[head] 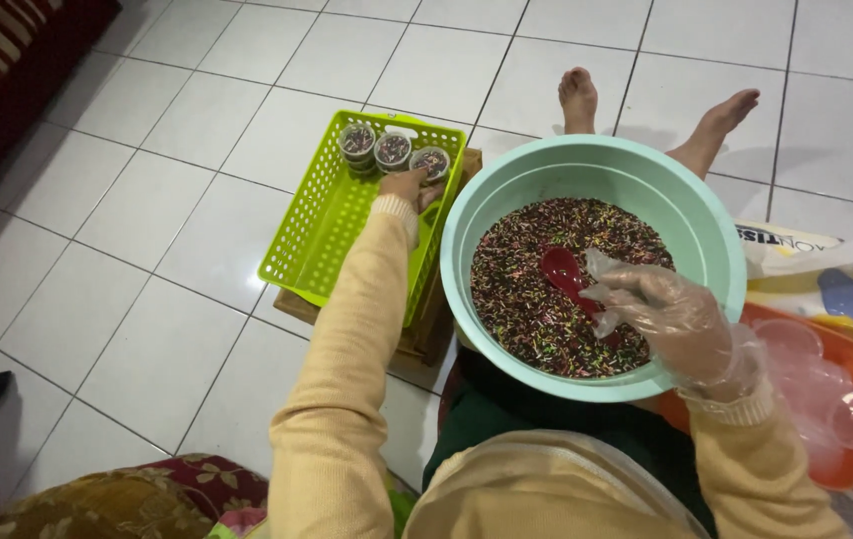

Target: Filling small plastic containers with colorful sprinkles using a spoon and hands

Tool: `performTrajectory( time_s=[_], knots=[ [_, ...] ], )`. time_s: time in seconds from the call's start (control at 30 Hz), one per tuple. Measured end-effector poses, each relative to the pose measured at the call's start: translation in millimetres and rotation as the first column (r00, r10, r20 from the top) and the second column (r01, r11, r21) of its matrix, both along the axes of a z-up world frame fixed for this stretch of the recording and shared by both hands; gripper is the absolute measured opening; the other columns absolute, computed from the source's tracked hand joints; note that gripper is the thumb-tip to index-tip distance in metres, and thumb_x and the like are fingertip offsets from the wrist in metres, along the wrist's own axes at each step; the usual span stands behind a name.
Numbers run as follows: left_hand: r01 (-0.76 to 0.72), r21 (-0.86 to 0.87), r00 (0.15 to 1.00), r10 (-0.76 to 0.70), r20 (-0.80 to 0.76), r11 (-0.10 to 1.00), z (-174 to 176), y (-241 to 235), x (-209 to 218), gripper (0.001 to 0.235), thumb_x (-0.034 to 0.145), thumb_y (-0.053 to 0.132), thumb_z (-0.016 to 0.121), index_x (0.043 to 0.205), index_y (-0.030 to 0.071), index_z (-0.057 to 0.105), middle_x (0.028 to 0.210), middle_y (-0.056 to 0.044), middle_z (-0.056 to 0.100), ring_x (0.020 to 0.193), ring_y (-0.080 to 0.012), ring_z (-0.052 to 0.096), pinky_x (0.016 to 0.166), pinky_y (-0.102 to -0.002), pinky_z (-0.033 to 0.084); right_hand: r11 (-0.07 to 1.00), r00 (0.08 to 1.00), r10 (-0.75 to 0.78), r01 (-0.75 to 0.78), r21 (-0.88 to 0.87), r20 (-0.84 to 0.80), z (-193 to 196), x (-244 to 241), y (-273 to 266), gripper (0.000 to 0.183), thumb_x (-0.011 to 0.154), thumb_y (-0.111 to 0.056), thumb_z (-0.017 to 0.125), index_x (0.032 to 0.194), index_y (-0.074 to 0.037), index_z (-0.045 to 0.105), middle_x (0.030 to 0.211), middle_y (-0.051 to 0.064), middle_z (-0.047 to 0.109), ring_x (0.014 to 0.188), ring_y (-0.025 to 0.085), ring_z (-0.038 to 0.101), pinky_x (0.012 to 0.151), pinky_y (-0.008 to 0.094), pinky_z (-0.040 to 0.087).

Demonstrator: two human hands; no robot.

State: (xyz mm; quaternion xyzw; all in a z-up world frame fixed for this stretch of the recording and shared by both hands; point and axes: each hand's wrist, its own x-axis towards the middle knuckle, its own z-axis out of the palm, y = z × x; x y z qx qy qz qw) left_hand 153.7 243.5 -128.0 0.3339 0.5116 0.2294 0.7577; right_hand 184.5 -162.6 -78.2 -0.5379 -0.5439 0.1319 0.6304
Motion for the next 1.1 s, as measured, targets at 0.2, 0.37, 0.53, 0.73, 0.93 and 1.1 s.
performTrajectory(
  time_s=[0.2,0.37,0.53,0.73,0.93,1.1],
  knots=[
    [0.036,0.024,0.999,-0.036,-0.021,0.999,-10,6,9,0.027,0.091,-0.006,0.065,0.116,-0.015,0.065,0.100,-0.032,0.075,0.075,-0.0339,0.077,0.053,-0.031,0.064,0.995,0.994,0.087,-0.083,0.046,-0.073,-18,12,0,0.038,0.093,0.001,0.061,0.130,0.008,0.054,0.096,0.016,0.074,0.070,0.014,0.079,0.070,0.024,0.071],
    [0.018,0.023,0.995,-0.020,0.094,1.000,-28,13,13,0.037,0.092,-0.006,0.063,0.128,-0.014,0.058,0.107,-0.036,0.072,0.081,-0.0391,0.076,0.068,-0.040,0.068,0.996,0.973,0.089,-0.092,-0.003,-0.211,-1,-2,-1,0.036,0.093,0.001,0.061,0.128,0.008,0.057,0.076,0.012,0.074,0.068,0.016,0.077,0.069,0.025,0.071],
    [-0.053,-0.013,0.996,0.054,0.069,0.998,-12,4,8,0.039,0.087,-0.008,0.067,0.125,-0.011,0.060,0.114,-0.035,0.071,0.086,-0.0394,0.076,0.069,-0.039,0.067,0.981,0.937,-0.140,0.088,-0.170,-0.321,-4,-8,-2,0.031,0.089,0.003,0.065,0.119,0.008,0.065,0.085,0.019,0.074,0.062,0.019,0.074,0.063,0.026,0.067],
    [-0.067,-0.022,0.993,0.069,0.098,0.997,-14,7,8,0.033,0.088,-0.013,0.066,0.120,-0.011,0.062,0.119,-0.035,0.070,0.093,-0.0430,0.075,0.072,-0.040,0.068,0.987,0.947,-0.106,0.063,-0.147,-0.303,-5,-6,-2,0.031,0.089,0.003,0.065,0.119,0.009,0.064,0.103,0.020,0.073,0.063,0.019,0.074,0.061,0.027,0.069],
    [-0.062,0.034,0.995,0.060,0.077,0.997,-16,10,11,0.027,0.089,-0.015,0.063,0.115,-0.009,0.060,0.124,-0.031,0.068,0.104,-0.0437,0.072,0.081,-0.044,0.067,0.953,0.946,-0.207,0.137,-0.271,-0.250,21,-18,3,0.023,0.088,0.001,0.065,0.111,0.005,0.068,0.116,0.025,0.074,0.057,0.020,0.073,0.075,0.031,0.066],
    [-0.041,0.083,0.999,0.040,0.017,0.996,-9,5,8,0.025,0.090,-0.014,0.063,0.115,-0.006,0.063,0.118,-0.030,0.071,0.097,-0.0372,0.075,0.077,-0.037,0.068,0.990,0.980,-0.085,0.062,-0.126,-0.181,3,-9,0,0.029,0.089,0.000,0.066,0.117,0.007,0.064,0.107,0.021,0.075,0.061,0.017,0.075,0.067,0.026,0.069]
  ],
)
